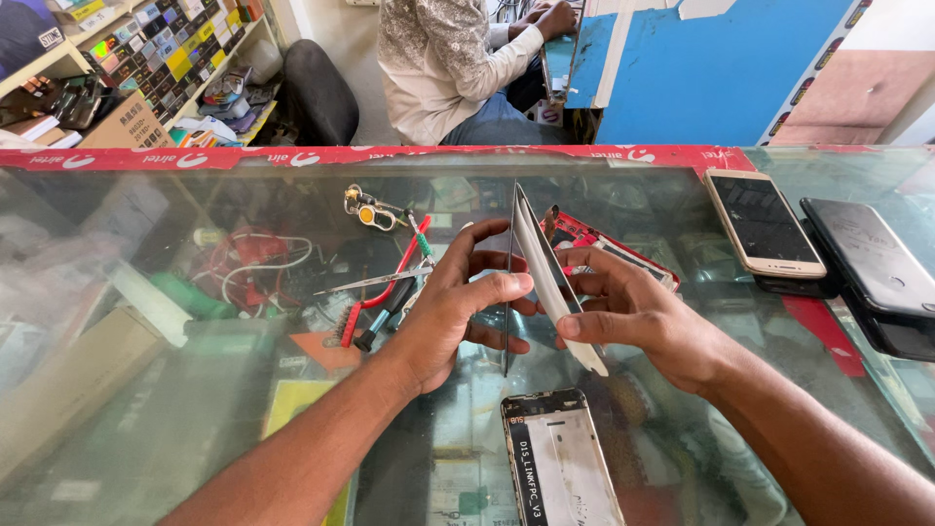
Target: The person removes protective films from a smartphone screen, then sprays a cleaning solution and scrubs the screen with a toothbrush. The person uses tweezers to peel off films and a spray bottle to apply liquid before brushing the surface.
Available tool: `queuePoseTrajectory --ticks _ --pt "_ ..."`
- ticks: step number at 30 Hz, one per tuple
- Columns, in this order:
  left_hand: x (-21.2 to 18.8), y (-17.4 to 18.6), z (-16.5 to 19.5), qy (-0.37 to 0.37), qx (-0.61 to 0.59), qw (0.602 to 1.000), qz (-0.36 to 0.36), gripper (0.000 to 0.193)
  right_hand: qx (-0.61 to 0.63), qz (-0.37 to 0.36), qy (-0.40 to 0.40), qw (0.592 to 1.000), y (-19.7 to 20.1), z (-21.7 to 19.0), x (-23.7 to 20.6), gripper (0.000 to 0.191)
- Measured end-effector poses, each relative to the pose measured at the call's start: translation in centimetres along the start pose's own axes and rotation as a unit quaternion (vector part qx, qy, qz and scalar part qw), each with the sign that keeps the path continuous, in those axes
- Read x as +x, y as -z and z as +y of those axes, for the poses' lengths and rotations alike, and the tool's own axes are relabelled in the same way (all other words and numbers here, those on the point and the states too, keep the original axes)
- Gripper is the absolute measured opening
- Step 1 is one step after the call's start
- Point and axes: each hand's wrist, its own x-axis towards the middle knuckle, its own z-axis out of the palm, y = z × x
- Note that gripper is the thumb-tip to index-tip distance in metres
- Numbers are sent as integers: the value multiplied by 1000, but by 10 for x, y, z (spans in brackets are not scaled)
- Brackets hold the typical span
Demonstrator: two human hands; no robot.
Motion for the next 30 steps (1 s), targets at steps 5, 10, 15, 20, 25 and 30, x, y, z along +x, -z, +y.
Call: queuePoseTrajectory --ticks 5,10,15,20,25,30 --pt "1 -2 -3 1 32 999 37 85 25 -13 20 999 -8 3 -2 79" --pt "2 1 -2 6 -21 999 32 81 39 -18 41 998 -7 0 -4 74" --pt "0 2 -1 5 -69 997 18 77 17 -13 69 997 -2 -9 -6 68" --pt "1 3 0 -3 -101 994 33 71 -56 54 195 978 -7 -15 -13 64" --pt "3 9 0 -18 -166 986 13 65 -236 149 363 889 -11 -17 -23 57" --pt "3 10 -1 -14 -177 984 10 61 -312 193 380 849 -12 -13 -23 45"
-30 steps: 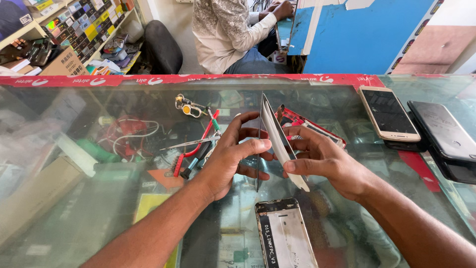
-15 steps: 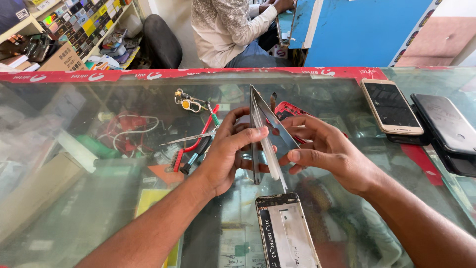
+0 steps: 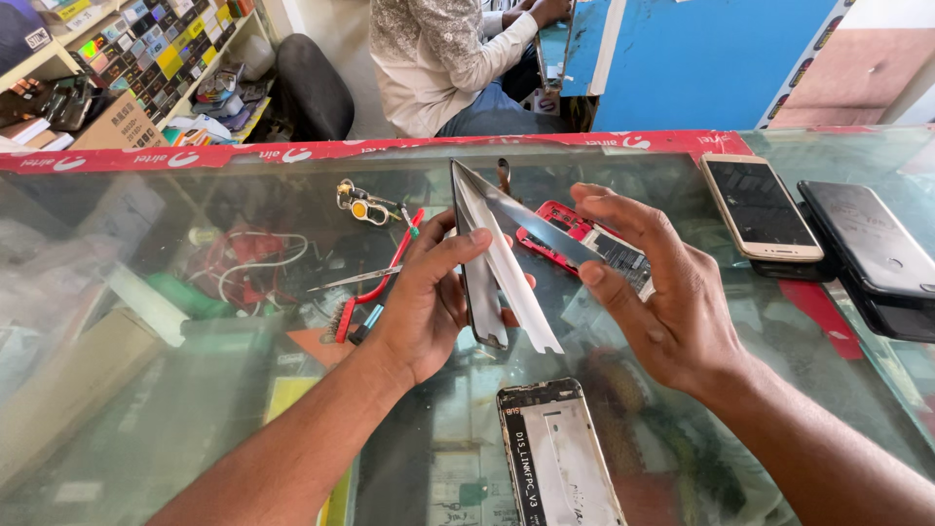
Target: The person removes protective films from a smartphone screen, then sprays a cleaning solution and scrubs the screen with a toothbrush. The person uses tweezers to peel off films and a spray bottle to apply liquid before brushing the surface.
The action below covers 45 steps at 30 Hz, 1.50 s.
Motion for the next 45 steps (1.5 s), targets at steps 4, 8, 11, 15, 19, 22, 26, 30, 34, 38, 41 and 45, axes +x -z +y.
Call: queuePoseTrajectory --ticks 4,8,11,15,19,22,26,30,34,38,41,45 --pt "-1 0 0 -2 -5 1000 -1 59 15 69 83 994 -4 2 -3 32" --pt "-1 0 -3 -15 -17 1000 -12 58 -52 62 122 989 1 0 -3 31" --pt "-1 0 -5 -27 -27 999 -19 58 -59 -8 134 989 5 -4 -3 41" --pt "-1 1 -6 -20 -15 1000 5 60 -121 -35 174 977 4 -9 -2 63" --pt "0 0 -7 -16 -15 1000 5 62 -96 -18 134 986 2 -7 -2 51" --pt "1 -1 -7 -16 -18 1000 -2 62 -82 6 118 990 1 -3 -4 42" --pt "1 -2 -5 -4 -46 999 -21 61 -80 50 92 991 -3 1 -6 25" --pt "0 -2 -4 -7 -66 997 -40 57 -104 84 78 988 -4 2 -6 23" --pt "-1 -2 -4 -10 -79 996 -47 55 -107 95 77 987 -3 -1 -5 24" --pt "-1 -1 -5 -20 -67 995 -66 53 -127 79 88 985 -6 -5 -5 23" --pt "-1 0 -7 -18 -66 997 -31 53 -136 59 105 983 -7 -7 -4 26" --pt "-1 0 -9 -17 -43 999 5 52 -130 33 118 984 -6 -7 -2 30"
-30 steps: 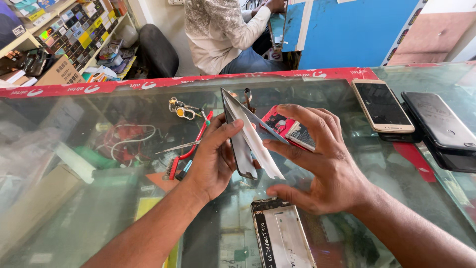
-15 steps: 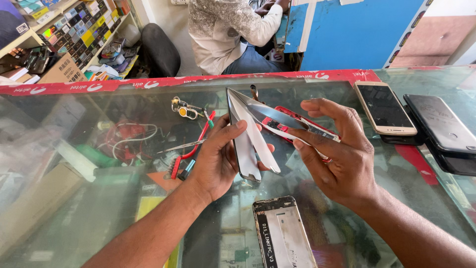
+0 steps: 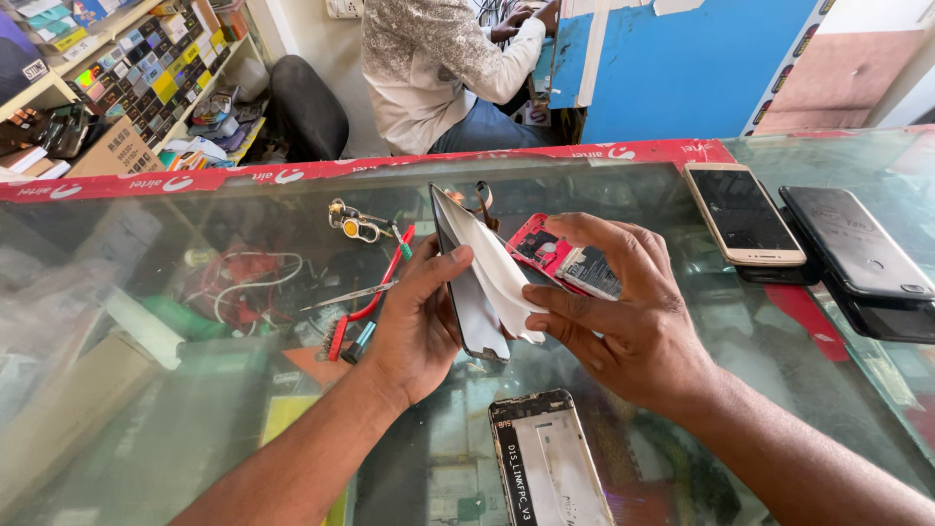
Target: The person removes protective films from a smartphone screen, then sprays a cleaning solution and scrubs the screen with a toothbrush. The person uses tweezers to peel off films and a spray bottle to apply liquid before brushing the surface.
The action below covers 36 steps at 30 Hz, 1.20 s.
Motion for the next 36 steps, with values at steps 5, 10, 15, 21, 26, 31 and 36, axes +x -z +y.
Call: queuePoseTrajectory --ticks 5,10,15,21,26,31,36 --pt "-1 -1 -1 5 -13 1000 1 51 10 11 -1 1000 0 1 -1 30" --pt "-3 -4 -2 22 -29 999 -13 47 44 50 -15 998 -4 0 -7 35" --pt "-5 -5 -2 15 -34 999 -28 47 28 58 -9 998 -5 1 -8 38" --pt "-5 -3 -2 26 -24 999 -7 51 0 19 13 1000 -2 -2 -6 40" --pt "-5 -2 -4 27 -25 999 -10 52 -18 -10 34 999 1 -4 -2 36" --pt "-5 -1 -3 26 -31 999 -15 50 -17 -41 59 997 5 -9 2 36" --pt "-5 0 -3 25 -43 998 -32 49 -16 -62 62 996 6 -12 3 36"
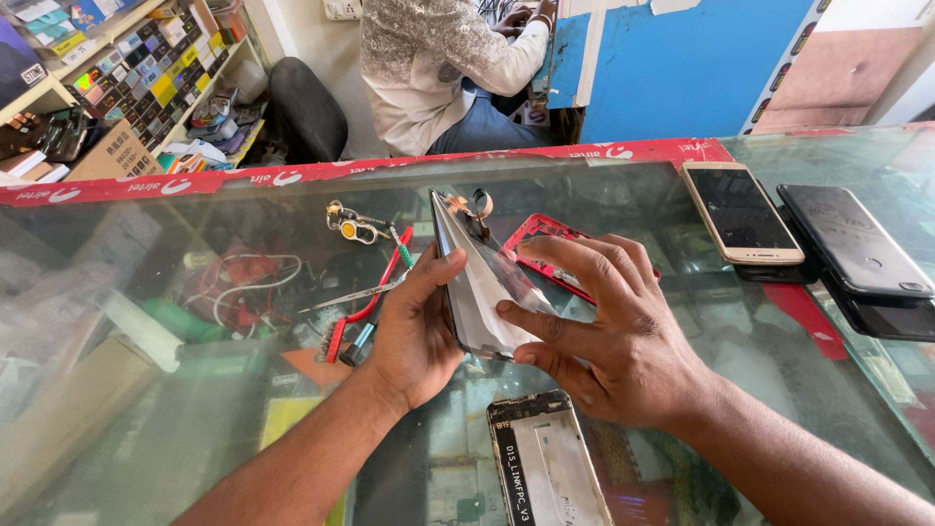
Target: The person removes protective films from a smartphone screen, then sprays a cleaning solution and scrubs the screen with a toothbrush. The person uses tweezers to peel off films and a spray bottle to apply liquid before brushing the surface.
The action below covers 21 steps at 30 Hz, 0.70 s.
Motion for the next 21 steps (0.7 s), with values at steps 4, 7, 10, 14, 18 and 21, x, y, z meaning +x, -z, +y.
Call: queuePoseTrajectory --ticks 4,7,10,14,18,21 --pt "0 -2 0 1 -11 1000 0 48 -15 0 0 1000 -2 1 -1 37" --pt "0 -4 0 6 -15 1000 -7 47 -16 -1 -7 1000 -4 1 -3 36" --pt "-1 -5 1 0 -25 998 -62 48 -27 0 -6 1000 -5 1 -2 37" --pt "-3 -3 3 -10 -45 992 -118 58 -36 -3 3 999 -4 0 0 37" --pt "-2 1 0 -3 -67 995 -77 51 -19 -26 -19 999 -2 -1 0 39" --pt "0 4 -3 -4 -86 996 -32 42 26 -22 -10 999 -2 1 -2 41"
